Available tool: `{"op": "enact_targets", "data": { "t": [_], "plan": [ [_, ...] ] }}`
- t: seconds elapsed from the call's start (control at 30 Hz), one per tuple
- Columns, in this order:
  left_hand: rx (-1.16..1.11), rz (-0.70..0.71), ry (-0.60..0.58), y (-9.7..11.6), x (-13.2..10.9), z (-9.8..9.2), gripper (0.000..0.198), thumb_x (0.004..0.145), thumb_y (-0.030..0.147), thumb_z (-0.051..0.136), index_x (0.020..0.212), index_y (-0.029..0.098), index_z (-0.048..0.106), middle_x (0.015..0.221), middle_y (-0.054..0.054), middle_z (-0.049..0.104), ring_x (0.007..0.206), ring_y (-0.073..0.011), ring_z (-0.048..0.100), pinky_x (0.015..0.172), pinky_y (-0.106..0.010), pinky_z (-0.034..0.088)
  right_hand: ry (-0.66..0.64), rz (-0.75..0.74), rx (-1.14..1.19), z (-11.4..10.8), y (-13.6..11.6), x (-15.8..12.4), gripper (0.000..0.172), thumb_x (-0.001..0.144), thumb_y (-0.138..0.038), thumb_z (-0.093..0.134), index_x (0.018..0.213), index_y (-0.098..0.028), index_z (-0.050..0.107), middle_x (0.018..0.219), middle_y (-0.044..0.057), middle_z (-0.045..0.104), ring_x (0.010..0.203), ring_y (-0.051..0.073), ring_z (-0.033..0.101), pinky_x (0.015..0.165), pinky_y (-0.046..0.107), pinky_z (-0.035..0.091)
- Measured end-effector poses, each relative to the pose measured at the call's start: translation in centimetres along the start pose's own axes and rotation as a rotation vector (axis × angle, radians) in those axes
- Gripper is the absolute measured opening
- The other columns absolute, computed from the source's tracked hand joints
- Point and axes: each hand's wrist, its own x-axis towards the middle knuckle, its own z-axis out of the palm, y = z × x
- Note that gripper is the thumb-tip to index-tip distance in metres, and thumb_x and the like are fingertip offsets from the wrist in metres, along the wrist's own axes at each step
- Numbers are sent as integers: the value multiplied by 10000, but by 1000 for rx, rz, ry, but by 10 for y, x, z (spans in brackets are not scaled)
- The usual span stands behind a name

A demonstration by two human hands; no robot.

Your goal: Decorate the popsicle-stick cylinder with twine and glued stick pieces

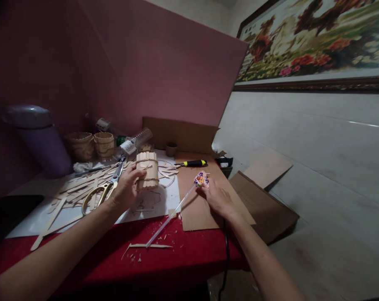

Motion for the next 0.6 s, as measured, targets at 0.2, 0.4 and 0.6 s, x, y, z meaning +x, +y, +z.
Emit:
{"op": "enact_targets", "data": {
  "t": [0.2,0.4,0.6],
  "plan": [
    [20,63,84,4,5,-2,480,548,246,707,999,174,560,866,-39,626,717,-167,584,543,-286,539,65,-21,-342,0,-21,-10,373,970,-338,427,1145,-81,633,1089,243,634,1020,348,592,808,405,410],
    [36,93,153,7,7,-3,474,525,244,695,969,172,548,829,-30,615,686,-161,566,552,-292,513,-39,-261,23,-7,-87,-4,223,925,-225,492,893,-182,708,990,96,708,943,217,620,825,299,409],
    [62,85,151,3,7,-4,455,533,252,679,964,170,559,811,-10,601,679,-150,556,564,-280,507,-125,-213,48,26,-122,27,171,860,-210,563,840,-183,731,997,121,728,968,257,635,787,324,409]
  ]
}}
